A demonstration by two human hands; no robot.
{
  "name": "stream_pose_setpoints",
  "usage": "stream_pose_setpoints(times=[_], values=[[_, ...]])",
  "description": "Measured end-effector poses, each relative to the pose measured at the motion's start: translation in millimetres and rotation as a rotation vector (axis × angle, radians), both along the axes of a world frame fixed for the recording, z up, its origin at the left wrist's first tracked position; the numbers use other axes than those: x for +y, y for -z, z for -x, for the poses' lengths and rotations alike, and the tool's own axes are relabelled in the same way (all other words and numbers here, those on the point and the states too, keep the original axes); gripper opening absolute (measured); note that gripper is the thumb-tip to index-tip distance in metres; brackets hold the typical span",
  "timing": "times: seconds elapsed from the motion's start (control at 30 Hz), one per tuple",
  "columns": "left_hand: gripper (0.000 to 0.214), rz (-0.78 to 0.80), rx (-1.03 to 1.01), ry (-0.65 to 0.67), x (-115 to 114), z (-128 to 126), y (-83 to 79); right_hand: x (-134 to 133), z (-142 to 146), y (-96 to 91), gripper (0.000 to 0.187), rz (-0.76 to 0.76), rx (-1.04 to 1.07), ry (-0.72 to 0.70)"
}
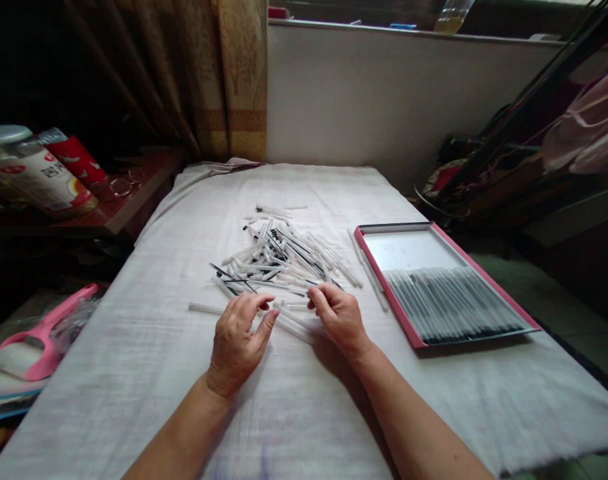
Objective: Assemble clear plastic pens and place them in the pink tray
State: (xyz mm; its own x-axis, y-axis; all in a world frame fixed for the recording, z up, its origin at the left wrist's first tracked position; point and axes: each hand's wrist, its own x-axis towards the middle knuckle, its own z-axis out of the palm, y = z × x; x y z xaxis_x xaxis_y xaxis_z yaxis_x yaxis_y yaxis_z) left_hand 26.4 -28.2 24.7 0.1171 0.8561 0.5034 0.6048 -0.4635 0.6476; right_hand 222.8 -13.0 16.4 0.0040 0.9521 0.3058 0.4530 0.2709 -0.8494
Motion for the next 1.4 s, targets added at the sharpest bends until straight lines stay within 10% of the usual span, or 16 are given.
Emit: stream_pose_setpoints(times=[0.17, 0.33, 0.83, 1.07, 1.4], values=[[0.048, 0.597, -0.752, -0.068, 5.9, -7.0, 2.9, -4.0, 3.4, -2.7, 0.030, -0.108, -0.032, -0.083], [0.055, 0.740, -1.189, -0.183, 12.7, -8.9, -4.5, -6.6, 11.4, -2.9, 0.031, -0.115, -0.090, -0.178], [0.048, 0.596, -1.179, -0.063, 20.5, 3.2, -5.8, 2.0, 19.0, 2.5, 0.051, 0.266, 0.140, -0.282], [0.035, 0.399, -1.283, -0.239, 32.2, 25.9, -7.8, 51.4, 43.9, -30.5, 0.023, -0.025, -0.560, -0.287], [0.035, 0.353, -1.277, -0.356, 36.5, 30.9, -2.6, 108.2, 125.4, -25.5, 0.047, -0.125, -0.986, -0.456]])
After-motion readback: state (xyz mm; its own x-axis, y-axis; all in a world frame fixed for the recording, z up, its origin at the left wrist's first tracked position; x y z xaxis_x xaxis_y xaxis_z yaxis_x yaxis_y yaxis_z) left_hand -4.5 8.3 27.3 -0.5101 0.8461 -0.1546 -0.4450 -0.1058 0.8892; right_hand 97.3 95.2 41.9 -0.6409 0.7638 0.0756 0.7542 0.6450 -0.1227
